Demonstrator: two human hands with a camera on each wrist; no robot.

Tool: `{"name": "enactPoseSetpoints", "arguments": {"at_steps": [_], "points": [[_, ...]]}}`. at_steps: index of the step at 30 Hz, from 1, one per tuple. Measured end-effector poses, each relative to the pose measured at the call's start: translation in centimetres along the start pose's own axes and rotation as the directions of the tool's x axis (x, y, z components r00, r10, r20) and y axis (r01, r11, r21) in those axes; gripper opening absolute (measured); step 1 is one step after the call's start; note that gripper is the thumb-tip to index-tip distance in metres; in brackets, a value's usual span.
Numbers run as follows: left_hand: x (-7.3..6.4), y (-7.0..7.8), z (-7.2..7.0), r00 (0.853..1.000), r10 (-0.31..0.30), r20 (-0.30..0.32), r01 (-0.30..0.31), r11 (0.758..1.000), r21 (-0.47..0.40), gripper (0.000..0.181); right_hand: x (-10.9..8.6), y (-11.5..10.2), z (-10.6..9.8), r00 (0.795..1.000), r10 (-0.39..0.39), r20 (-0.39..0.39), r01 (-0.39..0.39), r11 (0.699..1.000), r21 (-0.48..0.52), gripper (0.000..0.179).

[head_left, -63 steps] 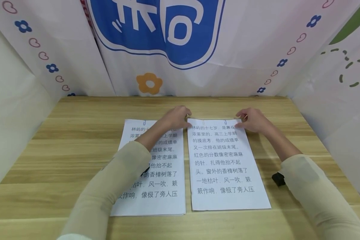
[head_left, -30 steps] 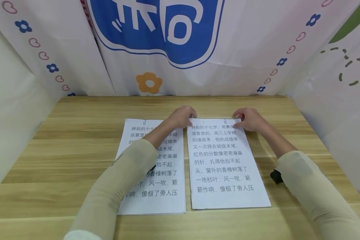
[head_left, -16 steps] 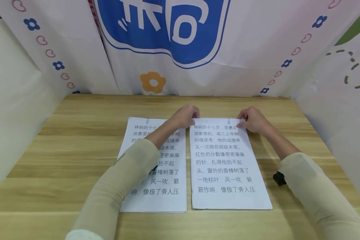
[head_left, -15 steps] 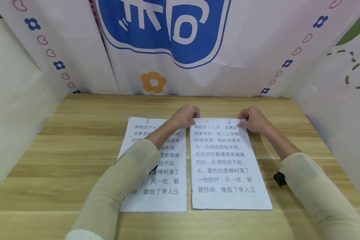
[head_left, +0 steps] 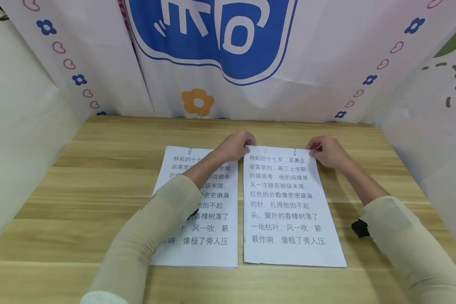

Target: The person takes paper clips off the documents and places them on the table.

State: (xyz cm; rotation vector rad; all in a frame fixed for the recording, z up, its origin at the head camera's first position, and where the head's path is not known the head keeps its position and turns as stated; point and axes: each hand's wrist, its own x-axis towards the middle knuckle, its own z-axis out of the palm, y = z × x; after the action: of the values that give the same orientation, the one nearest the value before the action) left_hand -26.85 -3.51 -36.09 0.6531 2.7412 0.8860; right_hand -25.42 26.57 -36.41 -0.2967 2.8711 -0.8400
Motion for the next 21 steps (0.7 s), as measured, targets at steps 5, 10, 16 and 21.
{"name": "enactPoseSetpoints", "arguments": {"at_steps": [5,10,16,21], "points": [[0.01,-0.1,-0.1,0.999,0.04,-0.018,-0.041,0.998,-0.055,0.026,-0.2,0.09,-0.1,1.0,0.007,-0.018,-0.007,1.0,0.02,0.017],[0.05,-0.18,-0.17,0.999,0.038,-0.029,-0.041,0.995,-0.089,0.024,-0.33,-0.01,-0.38,0.999,0.039,-0.03,-0.038,0.998,0.05,0.017],[-0.1,-0.1,-0.33,0.998,0.039,-0.04,-0.044,0.991,-0.124,0.022,-0.49,-0.02,-0.66,0.998,0.041,-0.044,-0.038,0.997,0.067,0.017],[-0.27,0.05,-0.4,0.998,0.038,-0.049,-0.044,0.989,-0.139,0.021,-0.79,-0.2,-0.77,0.998,0.027,-0.058,-0.022,0.997,0.078,0.018]]}}
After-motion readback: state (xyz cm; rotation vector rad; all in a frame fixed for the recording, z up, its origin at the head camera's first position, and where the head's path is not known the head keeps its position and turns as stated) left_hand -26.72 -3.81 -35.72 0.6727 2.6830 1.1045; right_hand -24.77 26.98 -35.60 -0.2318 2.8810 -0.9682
